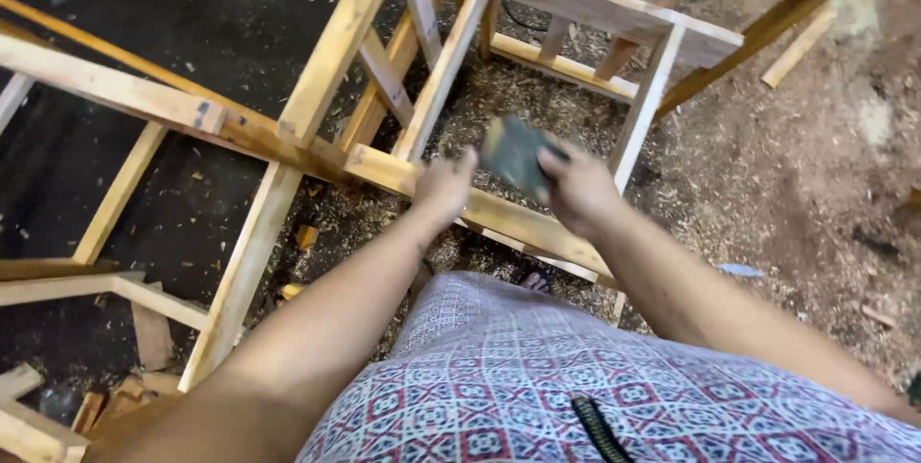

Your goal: The recorder is sanding the surfaces of wooden chair frames using sandpaper and a scraper.

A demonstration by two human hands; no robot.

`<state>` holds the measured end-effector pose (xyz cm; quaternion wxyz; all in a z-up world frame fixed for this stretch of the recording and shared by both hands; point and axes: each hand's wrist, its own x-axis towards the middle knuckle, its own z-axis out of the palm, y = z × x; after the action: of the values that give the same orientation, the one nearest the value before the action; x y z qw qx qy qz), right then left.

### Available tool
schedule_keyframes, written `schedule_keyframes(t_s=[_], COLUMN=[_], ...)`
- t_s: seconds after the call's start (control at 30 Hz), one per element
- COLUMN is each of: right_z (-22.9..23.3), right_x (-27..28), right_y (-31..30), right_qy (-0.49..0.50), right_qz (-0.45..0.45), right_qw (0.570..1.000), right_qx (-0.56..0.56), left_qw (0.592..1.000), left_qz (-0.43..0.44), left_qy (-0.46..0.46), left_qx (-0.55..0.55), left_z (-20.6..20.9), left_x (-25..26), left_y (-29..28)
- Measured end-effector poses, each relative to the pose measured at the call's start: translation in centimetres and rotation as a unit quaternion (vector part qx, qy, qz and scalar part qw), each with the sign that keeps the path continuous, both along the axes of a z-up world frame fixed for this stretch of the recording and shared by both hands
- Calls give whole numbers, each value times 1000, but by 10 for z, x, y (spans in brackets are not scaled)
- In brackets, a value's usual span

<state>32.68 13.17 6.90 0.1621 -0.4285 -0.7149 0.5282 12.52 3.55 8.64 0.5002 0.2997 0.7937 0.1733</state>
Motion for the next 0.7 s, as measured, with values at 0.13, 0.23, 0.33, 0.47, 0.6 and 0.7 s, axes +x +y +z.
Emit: schedule_keyframes(t_s=[0.13, 0.23, 0.33, 0.47, 0.6, 0.7], right_z=[61, 45, 39, 13, 32, 33], right_x=[-25, -18, -11, 2, 16, 20], right_y=[3, -1, -20, -41, -55, -62], right_qy=[226, 163, 123, 33, -162, -285], right_qz=[-168, -152, -160, -133, -23, 39], right_qw=[878, 907, 906, 941, 985, 957], right_qx=[-388, -357, -371, -310, -52, 31], left_qw=[906, 773, 839, 893, 903, 924], left_qz=[214, 329, 253, 305, 351, 341], left_qy=[-282, -474, -392, -265, -58, 8], left_qx=[230, 265, 279, 200, 241, 176], left_z=[16, 48, 12, 22, 39, -18], left_x=[8, 26, 42, 42, 10, -7], left_y=[7, -3, -3, -18, -25, -21])
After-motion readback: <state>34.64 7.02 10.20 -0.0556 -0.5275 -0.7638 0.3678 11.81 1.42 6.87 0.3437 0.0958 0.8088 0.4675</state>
